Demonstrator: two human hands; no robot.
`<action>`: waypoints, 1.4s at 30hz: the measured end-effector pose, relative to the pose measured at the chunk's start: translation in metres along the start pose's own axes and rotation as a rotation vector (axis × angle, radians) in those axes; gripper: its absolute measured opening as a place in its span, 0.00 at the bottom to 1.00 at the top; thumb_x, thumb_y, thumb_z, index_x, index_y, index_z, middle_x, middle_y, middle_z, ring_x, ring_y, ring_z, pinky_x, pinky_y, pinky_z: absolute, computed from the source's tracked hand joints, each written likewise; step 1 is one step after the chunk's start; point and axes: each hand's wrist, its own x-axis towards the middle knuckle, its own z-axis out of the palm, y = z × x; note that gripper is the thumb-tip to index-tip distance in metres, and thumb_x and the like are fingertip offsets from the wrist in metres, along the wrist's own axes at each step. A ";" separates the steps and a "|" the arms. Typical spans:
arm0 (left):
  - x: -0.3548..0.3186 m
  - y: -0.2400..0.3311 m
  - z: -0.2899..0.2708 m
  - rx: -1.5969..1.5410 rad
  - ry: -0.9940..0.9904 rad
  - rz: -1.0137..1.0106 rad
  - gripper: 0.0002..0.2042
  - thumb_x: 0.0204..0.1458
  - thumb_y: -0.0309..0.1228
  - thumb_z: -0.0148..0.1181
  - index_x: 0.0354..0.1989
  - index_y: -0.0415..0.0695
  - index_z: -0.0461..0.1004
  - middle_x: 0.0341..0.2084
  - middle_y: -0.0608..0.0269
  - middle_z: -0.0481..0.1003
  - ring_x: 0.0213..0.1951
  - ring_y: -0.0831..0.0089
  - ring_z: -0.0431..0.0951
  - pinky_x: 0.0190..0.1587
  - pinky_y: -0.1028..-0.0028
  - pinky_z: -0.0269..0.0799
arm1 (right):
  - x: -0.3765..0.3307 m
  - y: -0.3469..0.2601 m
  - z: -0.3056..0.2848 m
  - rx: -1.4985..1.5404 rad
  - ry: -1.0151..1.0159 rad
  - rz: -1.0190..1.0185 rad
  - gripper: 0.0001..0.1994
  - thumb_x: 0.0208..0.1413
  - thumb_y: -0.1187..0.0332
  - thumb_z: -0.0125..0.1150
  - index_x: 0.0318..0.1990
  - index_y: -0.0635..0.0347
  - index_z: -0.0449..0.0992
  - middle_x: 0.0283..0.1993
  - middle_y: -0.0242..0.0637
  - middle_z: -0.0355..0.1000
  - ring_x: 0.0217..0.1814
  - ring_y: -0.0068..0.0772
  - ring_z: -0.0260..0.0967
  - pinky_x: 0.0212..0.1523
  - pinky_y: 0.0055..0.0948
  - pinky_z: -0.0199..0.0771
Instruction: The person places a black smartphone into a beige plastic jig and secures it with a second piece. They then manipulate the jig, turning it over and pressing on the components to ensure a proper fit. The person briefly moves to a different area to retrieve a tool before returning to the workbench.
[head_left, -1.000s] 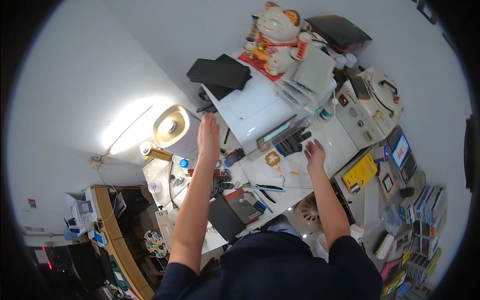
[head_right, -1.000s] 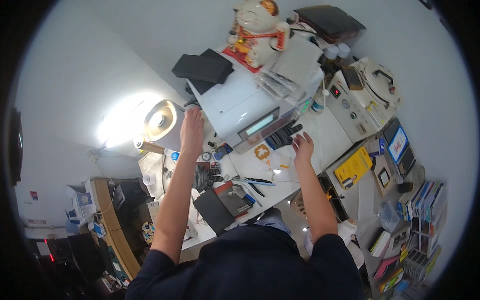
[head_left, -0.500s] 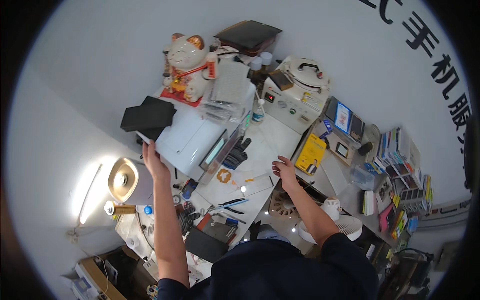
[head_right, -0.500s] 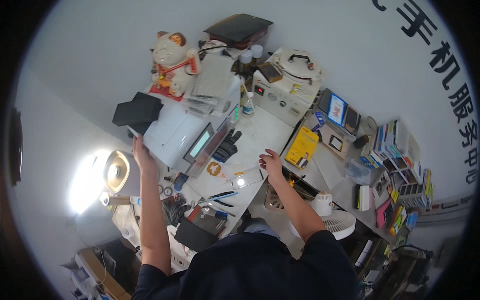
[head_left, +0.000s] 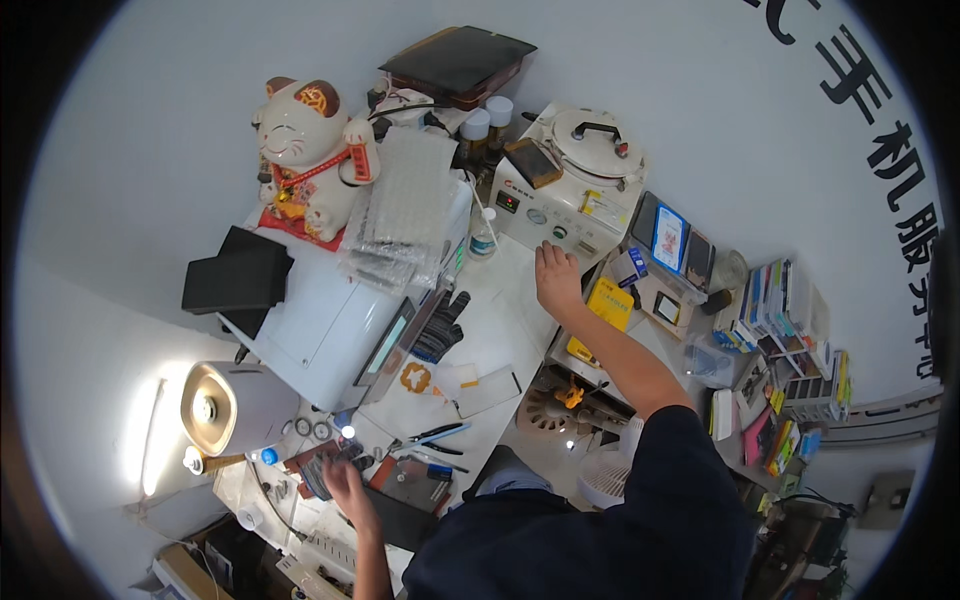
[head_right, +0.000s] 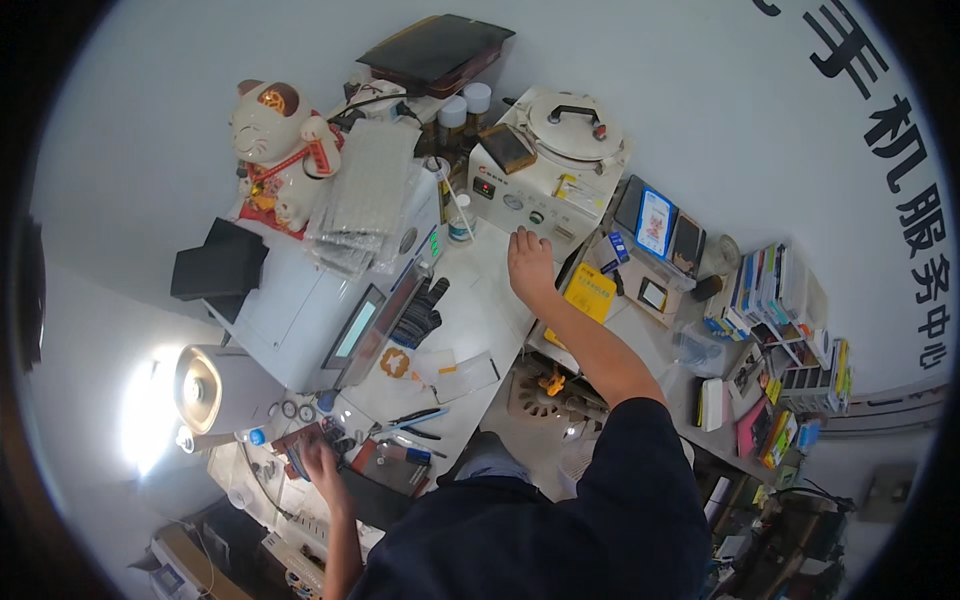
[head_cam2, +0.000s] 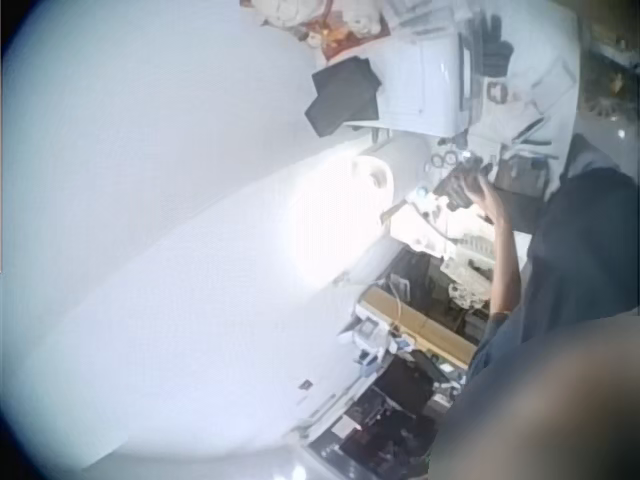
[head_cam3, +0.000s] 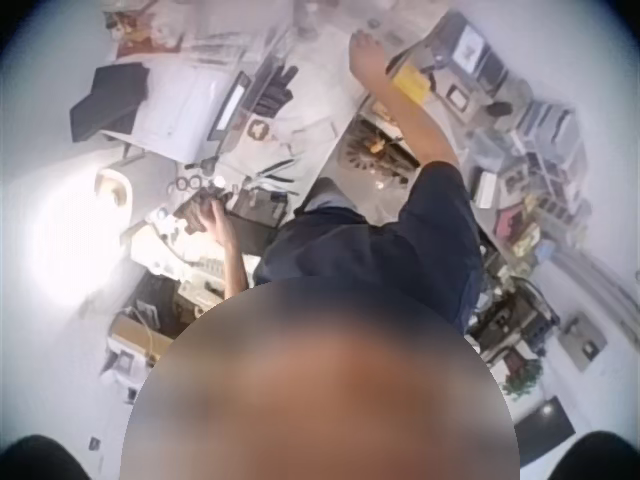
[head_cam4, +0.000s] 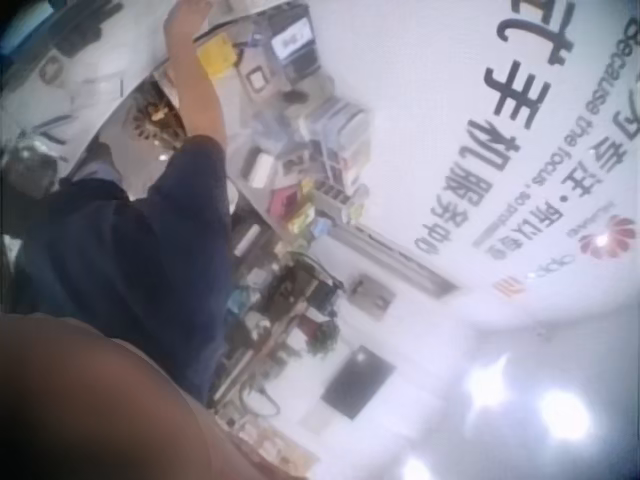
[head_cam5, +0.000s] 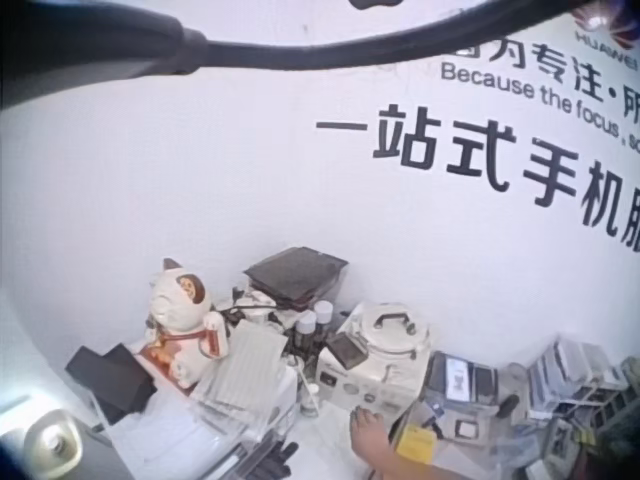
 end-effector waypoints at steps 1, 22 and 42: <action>-0.019 -0.026 -0.008 -0.005 -0.014 -0.020 0.28 0.63 0.27 0.54 0.69 0.37 0.52 0.49 0.59 0.69 0.49 0.74 0.70 0.55 0.74 0.65 | 0.005 0.007 0.002 -0.019 0.032 -0.037 0.23 0.49 0.70 0.59 0.55 0.62 0.73 0.56 0.40 0.72 0.57 0.38 0.67 0.56 0.38 0.64; -0.126 -0.049 -0.033 0.386 0.311 -0.348 0.32 0.59 0.23 0.55 0.71 0.42 0.51 0.50 0.54 0.68 0.45 0.70 0.73 0.48 0.71 0.71 | 0.373 0.102 0.118 -0.366 -0.486 -0.076 0.19 0.59 0.58 0.51 0.53 0.55 0.78 0.57 0.43 0.75 0.61 0.43 0.71 0.64 0.56 0.55; -0.171 -0.034 -0.029 0.398 0.367 -0.477 0.32 0.56 0.21 0.58 0.68 0.37 0.52 0.48 0.54 0.69 0.41 0.72 0.77 0.45 0.72 0.74 | 0.440 0.235 0.164 -0.279 -0.554 -0.602 0.18 0.62 0.63 0.47 0.53 0.60 0.76 0.53 0.49 0.75 0.57 0.56 0.71 0.54 0.48 0.69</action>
